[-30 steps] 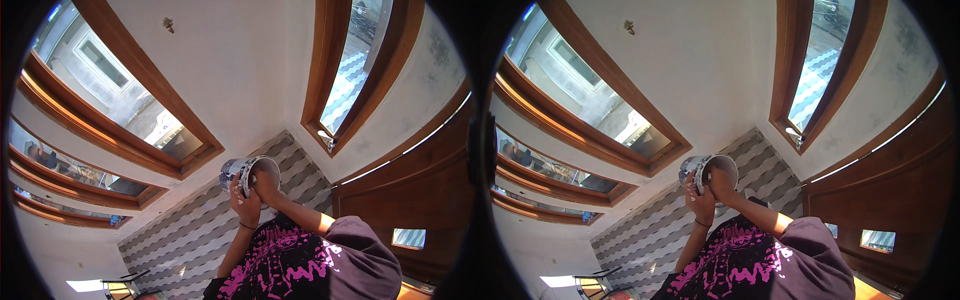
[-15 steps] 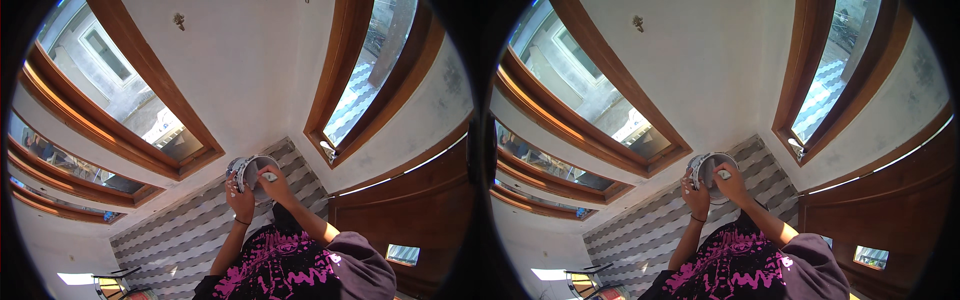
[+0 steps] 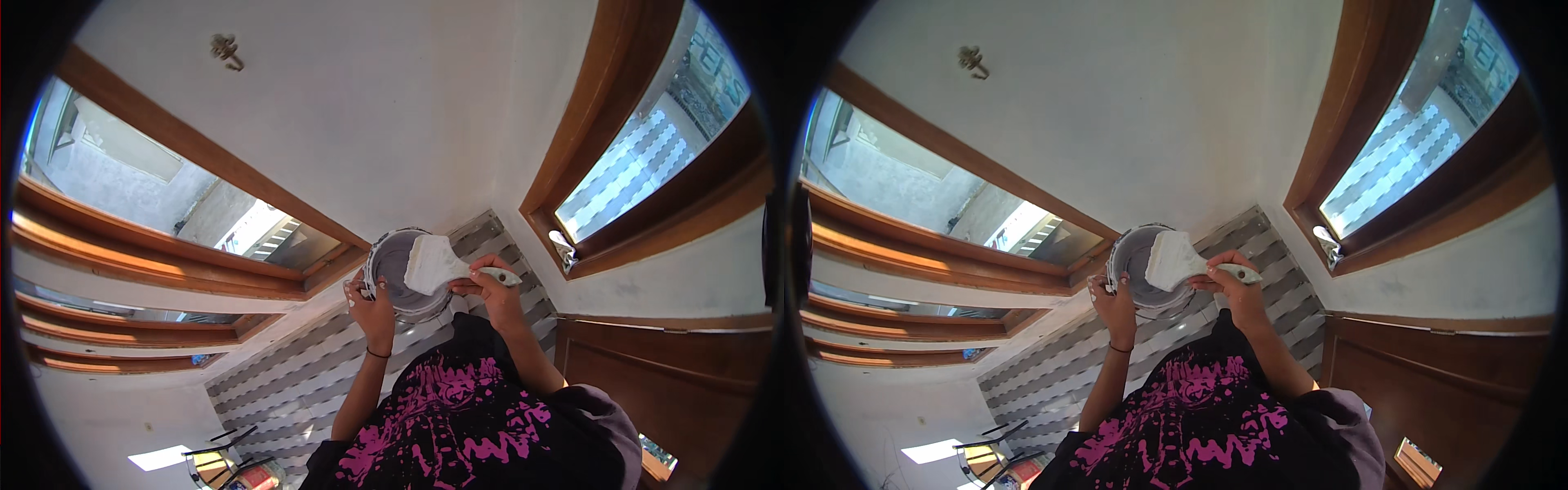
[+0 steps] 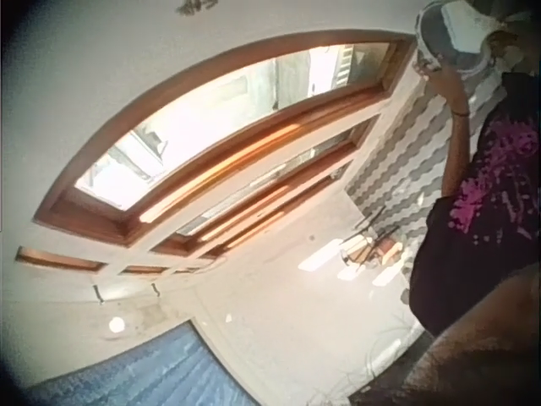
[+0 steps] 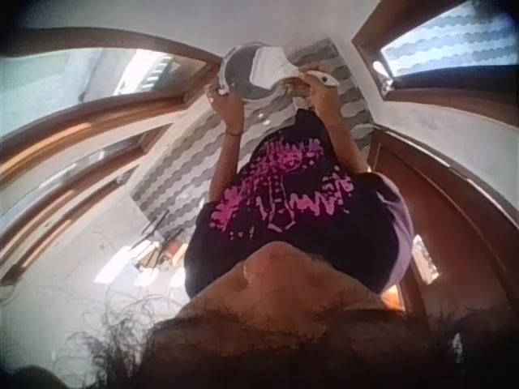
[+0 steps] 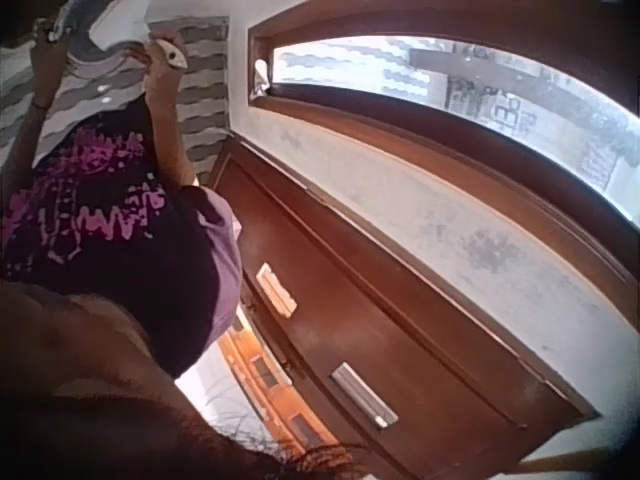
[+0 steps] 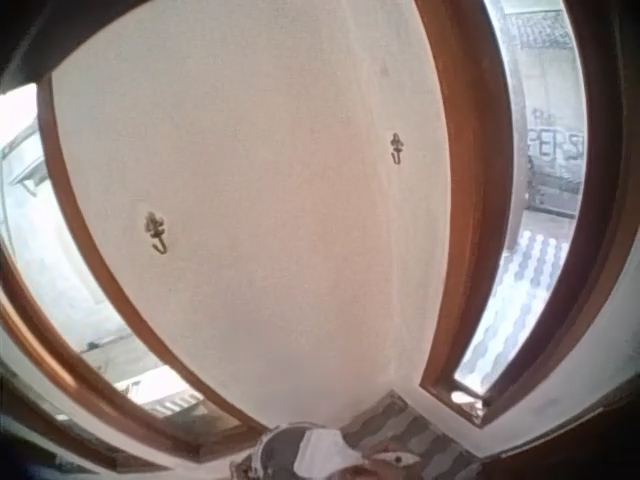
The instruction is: Painting the ceiling and wall corners with a brush.
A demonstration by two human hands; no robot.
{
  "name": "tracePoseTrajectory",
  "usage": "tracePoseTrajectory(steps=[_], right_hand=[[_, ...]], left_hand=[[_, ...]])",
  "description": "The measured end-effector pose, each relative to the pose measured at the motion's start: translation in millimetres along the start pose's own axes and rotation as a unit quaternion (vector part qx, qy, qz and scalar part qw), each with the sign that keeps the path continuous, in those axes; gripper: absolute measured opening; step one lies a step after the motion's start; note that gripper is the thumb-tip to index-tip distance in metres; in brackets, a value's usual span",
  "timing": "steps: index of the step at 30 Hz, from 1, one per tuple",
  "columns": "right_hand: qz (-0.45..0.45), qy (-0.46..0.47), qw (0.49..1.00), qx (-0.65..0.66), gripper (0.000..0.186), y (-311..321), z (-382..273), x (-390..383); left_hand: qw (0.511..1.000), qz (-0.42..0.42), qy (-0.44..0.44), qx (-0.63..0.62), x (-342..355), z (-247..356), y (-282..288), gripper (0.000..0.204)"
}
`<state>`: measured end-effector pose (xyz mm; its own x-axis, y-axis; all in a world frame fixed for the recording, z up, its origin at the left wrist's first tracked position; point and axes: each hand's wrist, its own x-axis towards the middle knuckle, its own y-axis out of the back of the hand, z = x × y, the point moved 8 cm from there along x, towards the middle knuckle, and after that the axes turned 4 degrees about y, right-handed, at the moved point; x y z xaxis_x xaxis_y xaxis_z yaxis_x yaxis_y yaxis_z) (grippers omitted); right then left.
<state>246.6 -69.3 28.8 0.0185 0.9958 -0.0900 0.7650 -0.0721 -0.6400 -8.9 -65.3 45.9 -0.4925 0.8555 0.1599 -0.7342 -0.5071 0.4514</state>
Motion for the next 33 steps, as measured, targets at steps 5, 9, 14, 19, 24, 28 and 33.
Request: tracePoseTrajectory(steps=[5, 9, 14, 19, 24, 28, 33], right_hand=[[-0.006, 0.013, 0.999, 0.036, 0.006, 15, -5, 40], [-0.016, 0.015, 0.999, 0.026, 0.009, 28, -4, 66], [0.008, 0.002, 0.995, 0.102, 0.008, 32, 8, 84], [0.11, 0.067, 0.978, 0.163, 0.011, 45, 21, 119], [0.187, 0.187, 0.94, 0.217, 0.012, 52, 10, 185], [0.169, 0.259, 0.92, 0.241, 0.013, 34, -16, 240], [0.226, 0.283, 0.916, 0.172, 0.01, 40, 1, 266]], left_hand=[[0.999, -0.003, -0.013, -0.039, 30, 0, -25, 0.035], [0.993, -0.002, 0.055, -0.103, 46, -5, -43, 0.028], [0.986, -0.029, 0.107, -0.126, 57, -34, -54, 0.025], [0.993, -0.017, 0.079, -0.082, 68, -54, -50, 0.027], [0.99, -0.038, 0.099, -0.089, 73, -66, -35, 0.026], [0.987, -0.032, 0.115, -0.107, 80, -80, -17, 0.028], [0.991, -0.022, 0.069, -0.114, 88, -66, 2, 0.027]])
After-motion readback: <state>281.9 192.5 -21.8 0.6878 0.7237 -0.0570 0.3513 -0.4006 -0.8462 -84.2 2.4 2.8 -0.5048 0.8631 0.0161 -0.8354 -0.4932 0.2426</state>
